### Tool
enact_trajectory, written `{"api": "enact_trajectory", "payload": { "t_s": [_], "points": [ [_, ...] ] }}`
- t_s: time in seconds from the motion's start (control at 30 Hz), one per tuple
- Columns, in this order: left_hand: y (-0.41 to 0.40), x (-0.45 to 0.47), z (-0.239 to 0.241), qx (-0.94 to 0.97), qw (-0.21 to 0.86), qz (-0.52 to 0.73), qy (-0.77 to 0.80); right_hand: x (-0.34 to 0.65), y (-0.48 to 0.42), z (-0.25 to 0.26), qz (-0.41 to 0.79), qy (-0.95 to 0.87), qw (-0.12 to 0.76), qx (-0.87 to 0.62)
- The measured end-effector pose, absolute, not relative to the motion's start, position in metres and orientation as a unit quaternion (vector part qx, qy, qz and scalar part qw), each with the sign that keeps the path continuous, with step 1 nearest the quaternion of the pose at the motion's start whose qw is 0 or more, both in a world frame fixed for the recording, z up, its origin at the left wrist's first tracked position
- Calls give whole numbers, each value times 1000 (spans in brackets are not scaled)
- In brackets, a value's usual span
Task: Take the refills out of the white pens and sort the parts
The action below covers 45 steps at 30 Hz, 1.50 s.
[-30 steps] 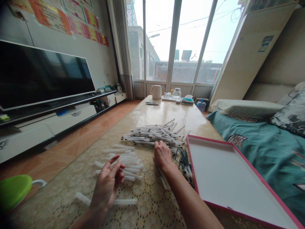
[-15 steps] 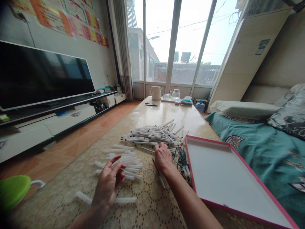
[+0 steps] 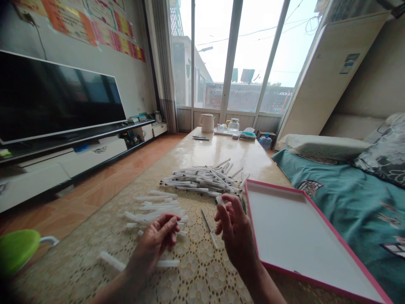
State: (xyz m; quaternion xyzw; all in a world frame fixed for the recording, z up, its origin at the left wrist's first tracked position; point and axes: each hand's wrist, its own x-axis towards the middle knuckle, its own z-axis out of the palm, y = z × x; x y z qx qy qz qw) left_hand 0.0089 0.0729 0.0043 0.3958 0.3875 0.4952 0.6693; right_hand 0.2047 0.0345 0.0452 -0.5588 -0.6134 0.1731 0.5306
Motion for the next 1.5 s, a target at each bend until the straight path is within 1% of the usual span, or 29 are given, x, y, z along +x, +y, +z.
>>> {"api": "enact_trajectory", "payload": {
  "t_s": [0.07, 0.13, 0.2, 0.3, 0.37, 0.47, 0.57, 0.7, 0.77, 0.8, 0.87, 0.97, 1.03, 1.1, 1.17, 1.23, 1.3, 1.37, 1.4, 1.5],
  "points": [
    [71, 12, 1, 438, 691, 452, 357, 190, 27, 39, 188, -674, 434, -568],
    [69, 14, 0, 476, 699, 418, 331, 175, 22, 32, 194, -717, 356, -567],
    [67, 15, 0, 502, 692, 407, 322, 164, 20, 27, 204, -733, 315, -568],
    [67, 15, 3, 512, 672, 420, 331, 160, 20, 24, 231, -729, 313, -563],
    [68, 14, 5, 507, 659, 440, 340, 164, 22, 23, 276, -717, 321, -554],
    [69, 14, 5, 499, 642, 463, 353, 172, 27, 19, 407, -673, 325, -525],
    [69, 14, 3, 505, 652, 445, 350, 176, 30, 13, 534, -606, 322, -494],
    [65, 14, 0, 529, 670, 396, 337, 175, 28, 11, 643, -540, 288, -461],
    [63, 14, 0, 532, 671, 393, 336, 174, 28, 10, 665, -535, 276, -443],
    [62, 14, 0, 530, 673, 392, 336, 173, 28, 7, 656, -546, 278, -441],
    [61, 15, 1, 527, 673, 389, 344, 171, 29, 1, 596, -598, 299, -445],
    [61, 16, 0, 526, 660, 389, 369, 167, 31, -10, 416, -706, 325, -473],
    [61, 17, -1, 517, 653, 398, 385, 164, 29, -14, 281, -748, 293, -525],
    [62, 19, -4, 502, 654, 408, 393, 161, 26, -13, 155, -767, 237, -576],
    [63, 20, -5, 488, 659, 415, 395, 159, 21, -8, 52, -779, 189, -595],
    [67, 18, -4, 471, 656, 430, 403, 159, 17, -4, -28, -792, 164, -588],
    [73, 10, 0, 437, 630, 473, 434, 164, 15, -2, -91, -794, 160, -580],
    [80, 2, 5, 390, 572, 534, 485, 173, 14, -3, -133, -781, 170, -586],
    [83, -2, 7, 385, 548, 553, 496, 178, 14, -3, -141, -772, 179, -594],
    [86, -5, 9, 423, 529, 539, 501, 188, 16, -4, -124, -746, 204, -622]
  ]
}}
